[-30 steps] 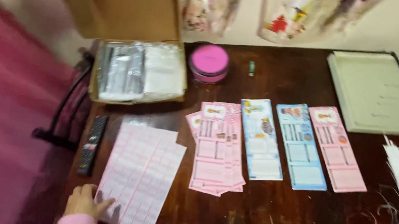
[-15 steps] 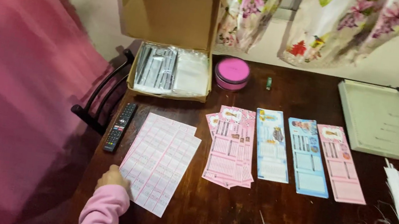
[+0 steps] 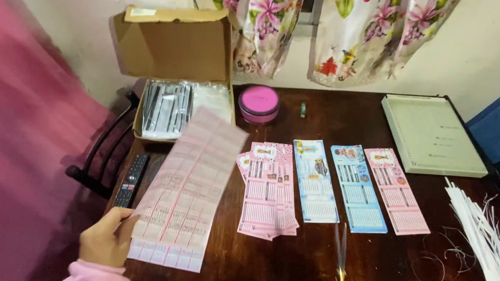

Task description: The person uses scissors to cut a large pink sheet of paper containing printed grids and text into smaller rectangular strips. The person repeatedly picks up the paper, cuts along the lines, and places the resulting strips onto a wooden table alongside other similar cut pieces.

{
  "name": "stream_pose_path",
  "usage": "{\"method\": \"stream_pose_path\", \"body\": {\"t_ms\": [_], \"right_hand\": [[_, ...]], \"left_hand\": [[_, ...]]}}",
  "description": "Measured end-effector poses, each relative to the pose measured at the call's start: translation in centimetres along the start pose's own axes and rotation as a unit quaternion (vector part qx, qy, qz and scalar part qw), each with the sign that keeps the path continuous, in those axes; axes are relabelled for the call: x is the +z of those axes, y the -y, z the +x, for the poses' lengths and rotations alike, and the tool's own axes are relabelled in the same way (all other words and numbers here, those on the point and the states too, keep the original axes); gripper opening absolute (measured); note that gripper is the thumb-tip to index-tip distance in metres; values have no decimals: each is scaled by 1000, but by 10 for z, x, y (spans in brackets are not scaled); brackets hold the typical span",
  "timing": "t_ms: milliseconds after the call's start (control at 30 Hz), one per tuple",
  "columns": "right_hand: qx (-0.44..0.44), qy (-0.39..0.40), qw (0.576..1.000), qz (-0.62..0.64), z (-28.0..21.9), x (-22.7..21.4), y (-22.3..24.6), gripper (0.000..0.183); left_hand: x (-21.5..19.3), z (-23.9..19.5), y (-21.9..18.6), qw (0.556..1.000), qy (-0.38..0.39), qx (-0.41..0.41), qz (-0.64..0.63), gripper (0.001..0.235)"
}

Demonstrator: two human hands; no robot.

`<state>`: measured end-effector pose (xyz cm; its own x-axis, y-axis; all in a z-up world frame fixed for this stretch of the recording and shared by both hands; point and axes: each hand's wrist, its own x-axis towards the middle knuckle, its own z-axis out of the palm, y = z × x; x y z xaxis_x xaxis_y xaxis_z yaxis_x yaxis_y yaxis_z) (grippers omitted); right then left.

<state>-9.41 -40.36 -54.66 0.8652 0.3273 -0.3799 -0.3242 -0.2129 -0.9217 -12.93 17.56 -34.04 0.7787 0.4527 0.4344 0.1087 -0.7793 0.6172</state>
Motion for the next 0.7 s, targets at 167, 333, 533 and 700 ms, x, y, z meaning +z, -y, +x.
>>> {"method": "stream_pose_path", "body": {"t_ms": [167, 333, 533, 700], "right_hand": [[-102, 72, 978, 169, 51, 41, 122, 53], [-28, 95, 957, 271, 121, 74, 162, 53], [-14, 286, 898, 333, 139, 142, 152, 73], [27, 141, 913, 381, 78, 165, 247, 45]], "left_hand": [[-43, 40, -53, 985, -15, 109, -132, 13], [-20, 81, -63, 936, 56, 172, -303, 14], [55, 118, -53, 658, 246, 54, -709, 19], [94, 142, -48, 605, 311, 104, -725, 18]]}}
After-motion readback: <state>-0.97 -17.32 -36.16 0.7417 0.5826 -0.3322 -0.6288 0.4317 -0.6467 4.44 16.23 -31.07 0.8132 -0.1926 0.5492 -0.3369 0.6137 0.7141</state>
